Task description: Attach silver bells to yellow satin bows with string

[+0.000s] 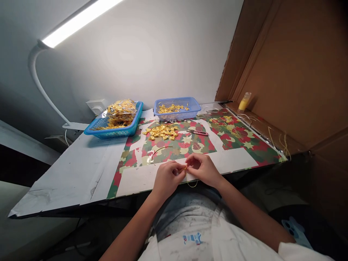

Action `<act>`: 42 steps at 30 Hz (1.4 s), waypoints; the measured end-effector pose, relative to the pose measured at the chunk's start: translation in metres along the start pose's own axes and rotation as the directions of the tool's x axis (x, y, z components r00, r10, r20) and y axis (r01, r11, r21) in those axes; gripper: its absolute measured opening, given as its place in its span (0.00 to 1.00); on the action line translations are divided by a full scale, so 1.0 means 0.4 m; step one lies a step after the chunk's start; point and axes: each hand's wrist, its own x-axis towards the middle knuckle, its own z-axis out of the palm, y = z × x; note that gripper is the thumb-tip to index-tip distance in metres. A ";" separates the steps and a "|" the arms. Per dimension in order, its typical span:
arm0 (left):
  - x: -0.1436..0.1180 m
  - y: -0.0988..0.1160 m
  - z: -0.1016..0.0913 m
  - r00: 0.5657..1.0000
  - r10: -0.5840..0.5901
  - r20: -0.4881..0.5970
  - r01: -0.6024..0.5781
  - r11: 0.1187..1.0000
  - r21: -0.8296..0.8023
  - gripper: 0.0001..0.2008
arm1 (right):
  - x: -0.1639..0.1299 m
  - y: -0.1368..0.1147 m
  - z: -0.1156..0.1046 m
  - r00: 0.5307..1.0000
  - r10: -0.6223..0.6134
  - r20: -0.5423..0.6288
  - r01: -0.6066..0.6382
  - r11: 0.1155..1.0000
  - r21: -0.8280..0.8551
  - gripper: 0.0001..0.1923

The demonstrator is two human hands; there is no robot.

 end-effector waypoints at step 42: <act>0.338 -0.046 -0.068 0.999 -0.025 0.026 0.035 0.782 -0.623 0.13 | 0.318 0.026 -0.032 0.935 -0.311 -0.172 0.298 0.950 -0.099 0.04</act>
